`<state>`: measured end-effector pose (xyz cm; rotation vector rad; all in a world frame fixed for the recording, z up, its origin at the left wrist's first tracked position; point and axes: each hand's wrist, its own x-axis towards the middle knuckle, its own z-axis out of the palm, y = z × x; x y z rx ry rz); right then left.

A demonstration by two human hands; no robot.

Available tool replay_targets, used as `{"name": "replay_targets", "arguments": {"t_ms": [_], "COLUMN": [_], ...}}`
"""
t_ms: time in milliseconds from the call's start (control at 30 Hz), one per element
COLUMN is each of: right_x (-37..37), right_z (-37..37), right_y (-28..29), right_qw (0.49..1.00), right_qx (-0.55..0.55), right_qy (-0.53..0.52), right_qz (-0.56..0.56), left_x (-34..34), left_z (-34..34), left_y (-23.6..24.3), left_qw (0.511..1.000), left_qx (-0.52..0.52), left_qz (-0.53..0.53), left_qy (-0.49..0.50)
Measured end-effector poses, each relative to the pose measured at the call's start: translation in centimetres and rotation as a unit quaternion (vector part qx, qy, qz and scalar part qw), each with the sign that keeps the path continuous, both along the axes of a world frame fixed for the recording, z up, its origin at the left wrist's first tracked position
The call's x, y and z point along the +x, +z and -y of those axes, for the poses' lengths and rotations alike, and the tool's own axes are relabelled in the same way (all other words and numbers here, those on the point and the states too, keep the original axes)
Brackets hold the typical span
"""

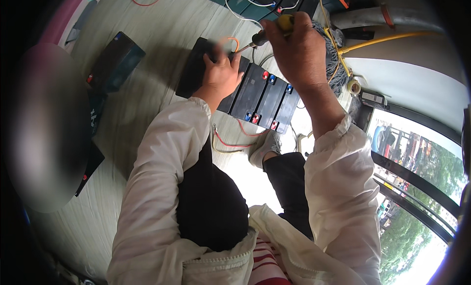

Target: The person sits on the floor and connects several black batteries in series using red and yellow wires. They use a yellow screwdriver to tighten the terminal screws on each battery connection.

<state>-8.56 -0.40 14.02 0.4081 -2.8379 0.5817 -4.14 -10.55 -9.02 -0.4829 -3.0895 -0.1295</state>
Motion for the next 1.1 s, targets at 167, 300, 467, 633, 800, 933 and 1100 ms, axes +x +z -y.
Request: {"name": "replay_targets", "arguments": {"t_ms": [167,300,467,633,800,933,1100], "right_x": [-0.2,0.2,1.2,0.5,-2.3,-2.5,-1.8], "right_z": [0.1,-0.1,1.6,1.8,-1.1,0.2,0.9], "right_y": [2.0,1.7,-1.6,0.2,-0.4,-1.2,-3.9], "right_qw": [0.987,0.974,0.995,0.996,0.971,0.87,0.841], "right_qx": [0.001,0.008,-0.096,-0.046,-0.118,-0.389,-0.494], "right_qy": [0.095,0.151,0.014,0.038,0.201,0.097,0.051], "right_qz": [0.131,0.168,0.025,0.066,0.045,0.286,0.216], "left_x": [0.1,0.3,0.1,0.2,0.1,0.5,1.2], "left_z": [0.6,1.0,0.3,0.8,1.7,3.4,5.3], "left_y": [0.0,-0.1,-0.1,0.3,-0.1,0.1,-0.9], "left_qw": [1.0,0.999,1.0,1.0,0.991,0.971,0.964], "left_qx": [0.002,-0.004,-0.01,0.0,0.097,0.181,0.241], "left_qz": [-0.016,-0.033,-0.01,-0.006,-0.09,-0.143,-0.11], "left_qy": [0.006,-0.003,-0.01,-0.009,-0.023,-0.066,-0.037]}}
